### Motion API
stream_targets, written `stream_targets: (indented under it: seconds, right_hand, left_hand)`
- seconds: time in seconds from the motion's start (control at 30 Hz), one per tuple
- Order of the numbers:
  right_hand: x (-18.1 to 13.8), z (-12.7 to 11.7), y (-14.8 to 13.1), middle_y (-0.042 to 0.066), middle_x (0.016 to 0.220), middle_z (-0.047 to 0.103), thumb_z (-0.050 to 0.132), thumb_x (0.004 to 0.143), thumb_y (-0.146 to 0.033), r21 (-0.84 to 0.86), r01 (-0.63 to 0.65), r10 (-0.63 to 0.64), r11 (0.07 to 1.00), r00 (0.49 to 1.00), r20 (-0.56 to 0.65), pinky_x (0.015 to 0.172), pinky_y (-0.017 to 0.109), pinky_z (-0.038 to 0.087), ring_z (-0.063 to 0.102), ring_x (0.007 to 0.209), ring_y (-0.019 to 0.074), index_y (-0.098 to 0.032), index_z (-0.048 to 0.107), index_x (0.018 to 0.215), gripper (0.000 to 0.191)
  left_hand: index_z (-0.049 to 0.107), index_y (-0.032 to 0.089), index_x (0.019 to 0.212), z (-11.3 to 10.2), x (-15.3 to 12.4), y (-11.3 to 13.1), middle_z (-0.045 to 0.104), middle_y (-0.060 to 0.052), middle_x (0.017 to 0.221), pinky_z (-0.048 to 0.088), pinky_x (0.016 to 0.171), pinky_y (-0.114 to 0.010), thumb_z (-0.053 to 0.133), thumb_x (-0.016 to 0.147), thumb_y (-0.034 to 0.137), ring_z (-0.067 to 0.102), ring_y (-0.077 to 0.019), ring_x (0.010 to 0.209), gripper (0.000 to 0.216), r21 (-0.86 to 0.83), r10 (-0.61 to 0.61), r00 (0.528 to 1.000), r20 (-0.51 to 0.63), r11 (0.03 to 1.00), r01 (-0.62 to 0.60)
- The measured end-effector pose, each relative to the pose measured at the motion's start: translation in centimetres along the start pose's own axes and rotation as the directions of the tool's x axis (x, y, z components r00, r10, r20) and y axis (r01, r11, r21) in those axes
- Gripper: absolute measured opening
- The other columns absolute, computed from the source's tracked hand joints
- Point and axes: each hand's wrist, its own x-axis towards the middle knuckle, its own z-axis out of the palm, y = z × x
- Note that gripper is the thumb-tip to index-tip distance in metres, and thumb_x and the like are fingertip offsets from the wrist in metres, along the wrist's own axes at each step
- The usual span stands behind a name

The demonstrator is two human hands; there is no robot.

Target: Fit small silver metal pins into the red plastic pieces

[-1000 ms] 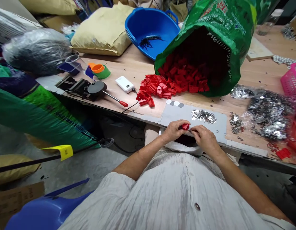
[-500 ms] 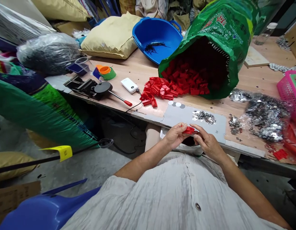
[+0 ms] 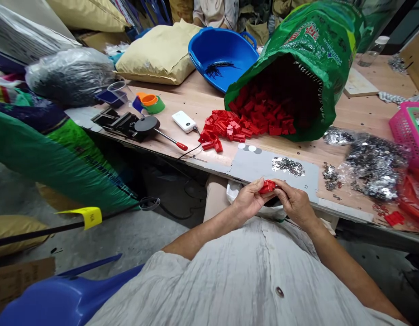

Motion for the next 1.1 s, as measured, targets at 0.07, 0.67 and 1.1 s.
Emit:
stream_targets:
  seconds: [0.07,0.67,1.1]
  right_hand:
    - [0.0,0.3,0.2,0.003,0.092,0.074,0.039,0.1,-0.04,0.09,-0.021,0.022,0.996,1.0,-0.008,0.069,0.028,0.05,0.068,0.074,0.0182,-0.025,0.064,0.117,0.034]
    - [-2.1,0.8,4.4,-0.001,0.062,0.052,0.038,0.098,-0.048,0.182,-0.18,0.159,0.967,0.979,0.126,0.053,0.027,0.041,0.051,0.055,0.016,-0.025,0.065,0.118,0.041]
    - [-2.8,1.0,5.5,-0.001,0.066,0.051,0.039,0.098,-0.049,0.19,-0.258,0.234,0.947,0.962,0.139,0.055,0.028,0.041,0.05,0.059,0.0161,-0.026,0.063,0.12,0.04]
  left_hand:
    - [0.063,0.013,0.079,-0.2,0.1,-0.2,0.069,-0.005,0.083,0.047,0.106,-0.039,0.061,0.089,0.025,0.069,-0.0153,0.084,0.016,0.007,0.006,1.0,0.011,1.0,-0.006]
    - [0.069,0.022,0.092,-7.4,1.0,-0.2,0.066,-0.003,0.093,0.044,0.088,-0.033,0.074,0.072,0.028,0.06,-0.0205,0.094,0.021,0.998,0.249,0.966,0.066,0.009,-0.07]
    - [0.062,0.021,0.123,-7.4,3.4,13.7,0.056,-0.013,0.119,0.041,0.099,-0.04,0.063,0.084,0.021,0.052,-0.0273,0.11,0.039,0.856,0.756,0.579,0.305,-0.484,0.182]
